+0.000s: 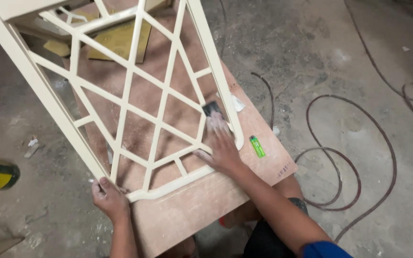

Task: Sanding the wooden frame of a chair back with sandpaper to smooth the surface.

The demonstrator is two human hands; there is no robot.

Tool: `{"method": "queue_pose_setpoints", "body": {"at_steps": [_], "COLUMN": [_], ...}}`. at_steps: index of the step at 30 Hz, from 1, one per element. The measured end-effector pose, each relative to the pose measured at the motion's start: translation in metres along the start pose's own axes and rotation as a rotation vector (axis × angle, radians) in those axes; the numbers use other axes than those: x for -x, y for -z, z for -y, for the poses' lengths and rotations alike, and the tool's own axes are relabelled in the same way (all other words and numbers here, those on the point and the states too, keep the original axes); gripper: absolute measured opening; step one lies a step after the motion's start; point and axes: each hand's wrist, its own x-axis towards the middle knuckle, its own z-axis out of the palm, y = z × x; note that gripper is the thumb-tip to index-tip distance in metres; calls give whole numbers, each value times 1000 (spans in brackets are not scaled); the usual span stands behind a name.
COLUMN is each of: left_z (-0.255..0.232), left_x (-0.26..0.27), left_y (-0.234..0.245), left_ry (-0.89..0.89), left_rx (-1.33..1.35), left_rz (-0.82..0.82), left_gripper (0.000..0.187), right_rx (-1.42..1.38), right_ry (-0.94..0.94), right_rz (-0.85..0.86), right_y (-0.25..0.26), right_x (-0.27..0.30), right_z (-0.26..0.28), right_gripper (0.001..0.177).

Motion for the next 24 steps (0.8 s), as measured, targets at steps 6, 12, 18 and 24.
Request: {"method": "queue_pose_setpoints", "body": {"at_steps": [6, 12, 18, 24], "left_z": [6, 6, 5, -3], "left_x": [1, 2, 0, 2], "left_y": [6, 5, 6, 6], "left_ry": [11, 7, -13, -15], "left_rx": [-15, -9, 6, -1], "left_rz": [10, 33, 25, 38], "left_gripper": [36, 35, 38, 39], "right_rx": [-8, 29, 55, 25], "right_ry": [12, -9, 4, 14], "right_rz": [2, -1, 34, -40], "right_y": [4, -8, -1, -12], "right_x": [0, -4, 4, -12], "right_z": [3, 4, -3, 12], "right_gripper": [106, 111, 112, 119]}}
